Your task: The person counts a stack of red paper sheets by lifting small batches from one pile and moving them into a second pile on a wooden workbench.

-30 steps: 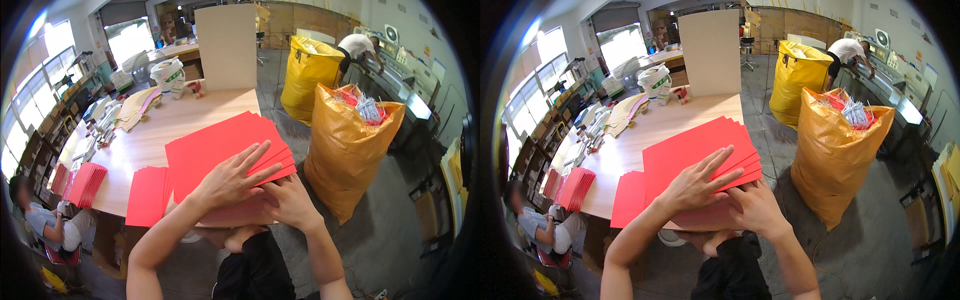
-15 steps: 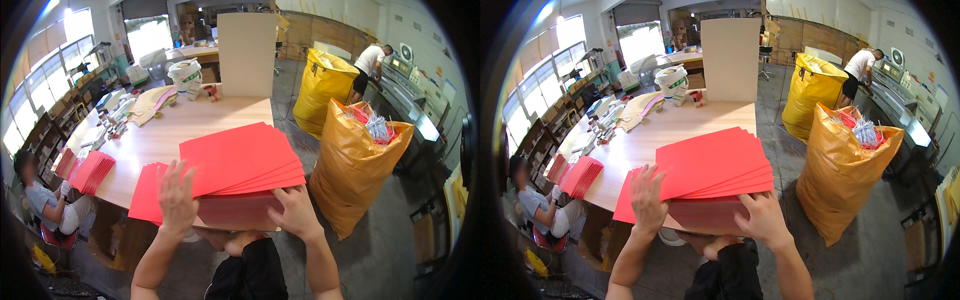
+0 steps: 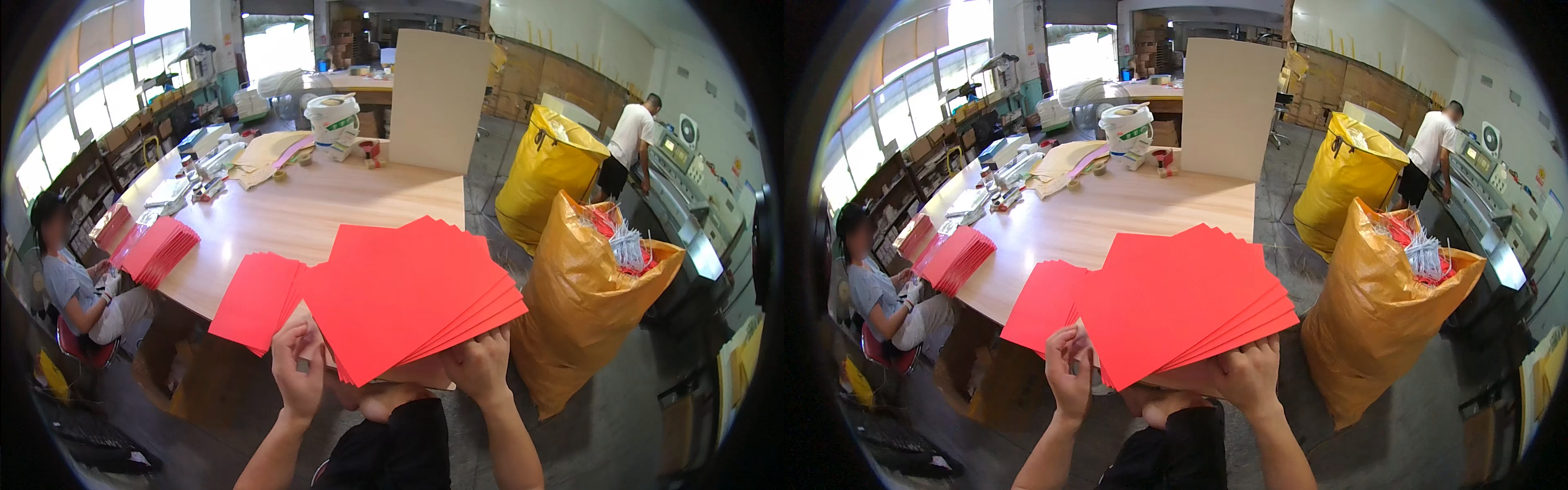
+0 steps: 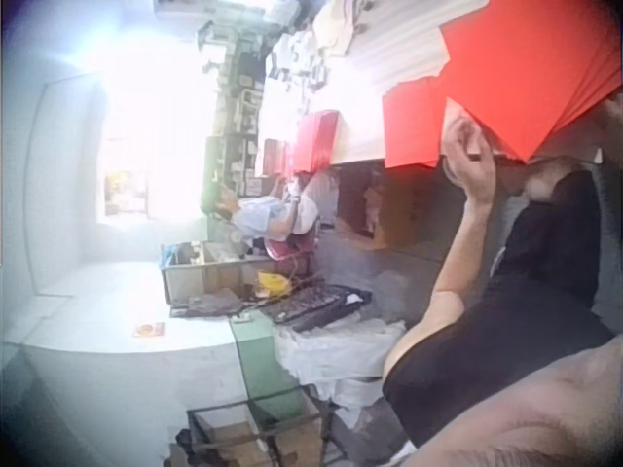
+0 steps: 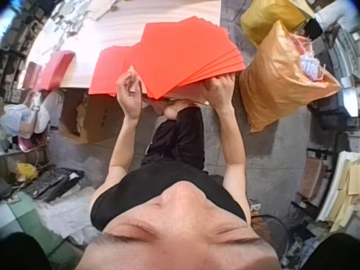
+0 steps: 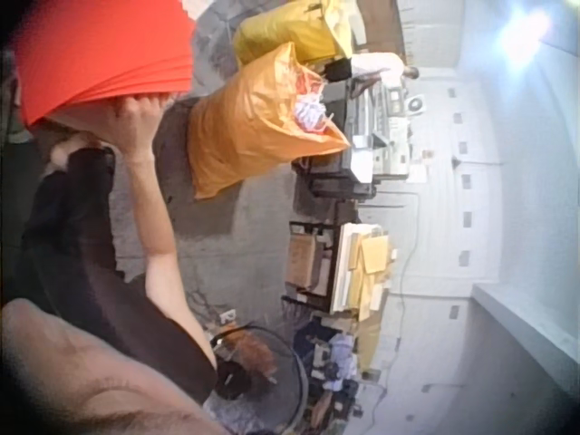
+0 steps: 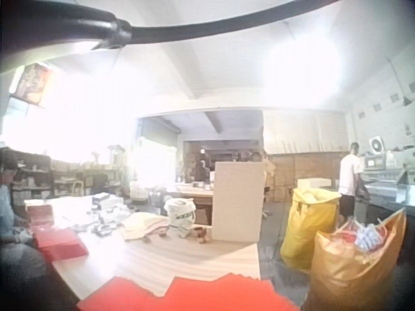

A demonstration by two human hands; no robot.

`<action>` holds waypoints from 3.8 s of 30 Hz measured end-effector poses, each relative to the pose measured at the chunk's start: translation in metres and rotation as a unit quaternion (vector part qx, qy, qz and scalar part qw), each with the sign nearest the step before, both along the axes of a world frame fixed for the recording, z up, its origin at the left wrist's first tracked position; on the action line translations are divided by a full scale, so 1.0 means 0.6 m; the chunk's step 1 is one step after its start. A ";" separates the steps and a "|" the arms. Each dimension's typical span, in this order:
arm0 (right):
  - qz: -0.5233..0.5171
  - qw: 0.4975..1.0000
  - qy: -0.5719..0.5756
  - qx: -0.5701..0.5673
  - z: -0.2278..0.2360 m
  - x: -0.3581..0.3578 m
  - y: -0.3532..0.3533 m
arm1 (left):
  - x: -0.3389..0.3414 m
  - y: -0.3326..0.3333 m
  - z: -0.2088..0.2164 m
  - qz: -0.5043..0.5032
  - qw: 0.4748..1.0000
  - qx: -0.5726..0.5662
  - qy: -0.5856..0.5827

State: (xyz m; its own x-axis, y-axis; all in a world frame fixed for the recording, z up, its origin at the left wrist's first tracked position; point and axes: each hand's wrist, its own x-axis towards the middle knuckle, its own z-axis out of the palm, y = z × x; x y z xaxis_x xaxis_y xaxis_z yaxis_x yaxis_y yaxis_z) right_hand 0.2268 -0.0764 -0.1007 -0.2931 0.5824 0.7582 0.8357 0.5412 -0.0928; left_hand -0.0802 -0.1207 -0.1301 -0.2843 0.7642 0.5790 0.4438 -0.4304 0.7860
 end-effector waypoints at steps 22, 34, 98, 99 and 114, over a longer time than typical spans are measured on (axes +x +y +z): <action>-0.049 0.996 -0.042 -0.054 0.006 -0.019 -0.008 | -0.342 0.022 -0.098 -0.176 0.838 -0.118 -0.503; -0.062 0.994 -0.046 -0.074 0.010 -0.020 -0.010 | -0.371 0.076 -0.257 -0.086 0.818 -0.229 -0.520; 0.150 0.657 0.664 -0.324 0.120 0.010 0.036 | 0.111 0.222 0.161 -0.402 0.888 0.029 0.224; 0.164 0.641 0.679 -0.319 0.114 0.010 0.038 | 0.111 0.221 0.160 -0.402 0.887 0.035 0.225; 0.027 0.846 0.496 -0.194 0.087 -0.009 0.047 | 0.125 0.205 0.154 -0.388 0.919 -0.039 0.055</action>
State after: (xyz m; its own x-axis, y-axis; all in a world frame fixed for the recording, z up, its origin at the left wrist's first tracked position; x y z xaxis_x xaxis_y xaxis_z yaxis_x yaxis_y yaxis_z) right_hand 0.2214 -0.0482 -0.0486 0.3412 0.8501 0.4012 0.2169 0.3441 -0.9136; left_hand -0.0052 0.0021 -0.0379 0.4212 0.7521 0.5069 0.1058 -0.5958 0.7961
